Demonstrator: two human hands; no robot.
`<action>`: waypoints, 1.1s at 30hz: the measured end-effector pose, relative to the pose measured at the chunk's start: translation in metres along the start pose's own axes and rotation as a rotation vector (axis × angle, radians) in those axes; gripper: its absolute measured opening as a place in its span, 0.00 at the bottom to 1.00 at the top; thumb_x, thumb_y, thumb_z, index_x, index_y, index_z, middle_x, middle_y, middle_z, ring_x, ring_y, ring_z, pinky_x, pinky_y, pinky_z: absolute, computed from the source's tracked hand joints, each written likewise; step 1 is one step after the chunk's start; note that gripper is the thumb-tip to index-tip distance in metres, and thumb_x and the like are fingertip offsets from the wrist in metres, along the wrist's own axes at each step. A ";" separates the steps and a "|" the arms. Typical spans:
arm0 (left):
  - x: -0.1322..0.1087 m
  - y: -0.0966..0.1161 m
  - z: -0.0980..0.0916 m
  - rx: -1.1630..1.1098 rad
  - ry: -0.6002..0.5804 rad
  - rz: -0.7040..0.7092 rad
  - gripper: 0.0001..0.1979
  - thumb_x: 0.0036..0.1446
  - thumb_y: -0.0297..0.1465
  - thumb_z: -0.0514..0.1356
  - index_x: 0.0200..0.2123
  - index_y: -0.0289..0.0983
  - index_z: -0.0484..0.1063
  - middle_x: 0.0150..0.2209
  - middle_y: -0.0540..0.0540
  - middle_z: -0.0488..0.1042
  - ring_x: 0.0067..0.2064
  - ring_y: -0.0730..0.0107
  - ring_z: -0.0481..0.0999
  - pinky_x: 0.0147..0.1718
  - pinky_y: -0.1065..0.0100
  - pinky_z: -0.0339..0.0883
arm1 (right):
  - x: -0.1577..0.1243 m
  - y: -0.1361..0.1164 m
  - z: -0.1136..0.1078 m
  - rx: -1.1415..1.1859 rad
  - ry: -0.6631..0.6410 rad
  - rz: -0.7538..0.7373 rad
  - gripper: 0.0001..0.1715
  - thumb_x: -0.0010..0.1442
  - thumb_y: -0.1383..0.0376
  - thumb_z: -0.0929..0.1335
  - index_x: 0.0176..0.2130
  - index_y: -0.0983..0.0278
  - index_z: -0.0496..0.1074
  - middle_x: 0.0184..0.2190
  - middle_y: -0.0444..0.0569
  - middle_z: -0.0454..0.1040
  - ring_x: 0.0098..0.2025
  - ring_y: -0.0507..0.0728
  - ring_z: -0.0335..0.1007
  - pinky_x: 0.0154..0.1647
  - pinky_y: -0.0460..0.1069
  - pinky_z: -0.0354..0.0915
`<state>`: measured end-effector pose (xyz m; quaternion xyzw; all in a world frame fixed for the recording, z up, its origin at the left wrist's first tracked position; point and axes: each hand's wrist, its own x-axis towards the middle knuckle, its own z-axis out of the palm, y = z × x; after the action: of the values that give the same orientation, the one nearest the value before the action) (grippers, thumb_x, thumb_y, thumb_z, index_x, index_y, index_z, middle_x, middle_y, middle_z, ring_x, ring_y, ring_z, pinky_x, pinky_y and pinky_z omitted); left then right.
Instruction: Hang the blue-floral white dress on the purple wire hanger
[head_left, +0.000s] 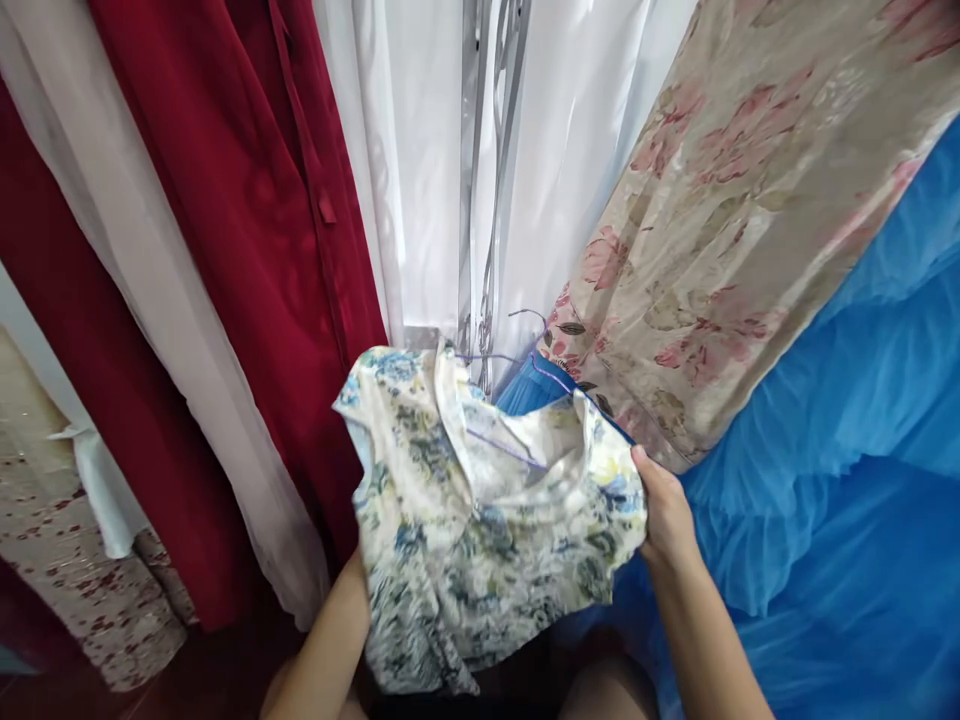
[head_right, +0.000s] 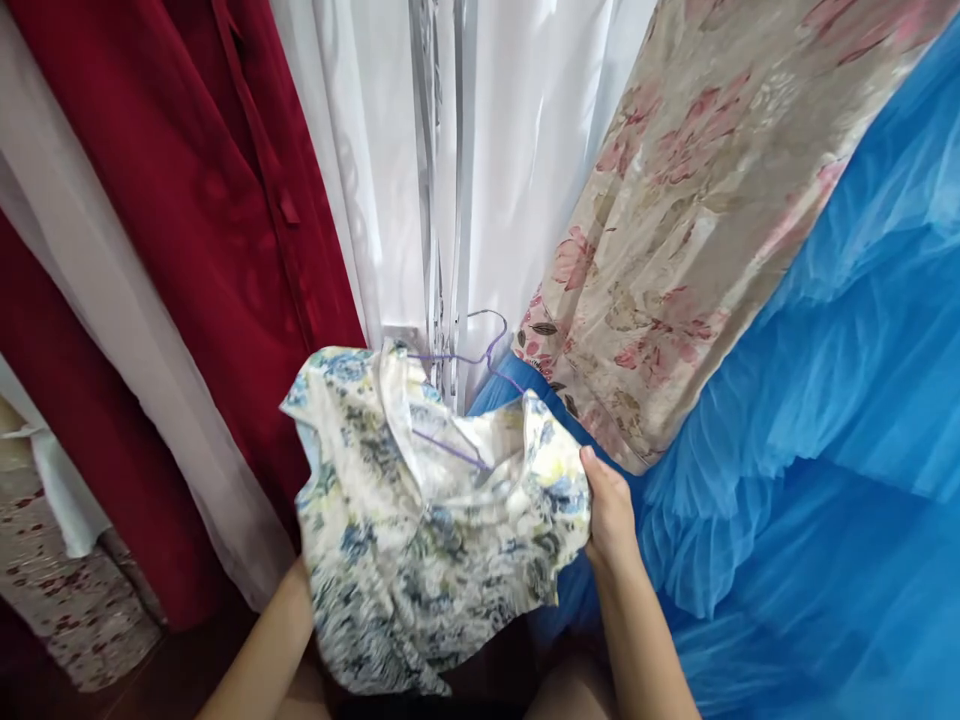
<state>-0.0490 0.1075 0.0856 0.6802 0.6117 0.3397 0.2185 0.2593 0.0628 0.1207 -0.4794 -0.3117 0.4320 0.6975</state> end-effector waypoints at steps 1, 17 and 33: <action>-0.007 -0.011 -0.005 -0.253 0.034 -0.032 0.41 0.70 0.46 0.27 0.50 0.39 0.78 0.34 0.41 0.82 0.45 0.56 0.82 0.46 0.56 0.76 | 0.009 -0.005 0.007 0.006 -0.002 -0.007 0.22 0.46 0.45 0.77 0.30 0.59 0.77 0.22 0.52 0.80 0.33 0.70 0.80 0.28 0.58 0.74; -0.086 -0.049 0.044 -1.019 -0.066 -0.411 0.31 0.50 0.43 0.71 0.56 0.41 0.74 0.61 0.42 0.72 0.66 0.50 0.65 0.68 0.53 0.54 | 0.006 0.022 0.003 -0.516 0.206 -0.581 0.33 0.60 0.50 0.70 0.60 0.60 0.68 0.60 0.55 0.69 0.61 0.67 0.64 0.60 0.58 0.61; -0.088 -0.054 0.045 -0.919 -0.109 -0.331 0.29 0.53 0.46 0.68 0.55 0.39 0.75 0.58 0.41 0.75 0.64 0.48 0.68 0.65 0.53 0.60 | -0.087 0.139 0.075 -0.290 -0.560 0.076 0.23 0.67 0.46 0.64 0.30 0.60 0.67 0.23 0.44 0.70 0.27 0.56 0.63 0.32 0.50 0.59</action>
<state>-0.0544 0.0348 -0.0002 0.4237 0.4860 0.4990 0.5790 0.1158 0.0372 0.0142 -0.4478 -0.5316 0.5240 0.4922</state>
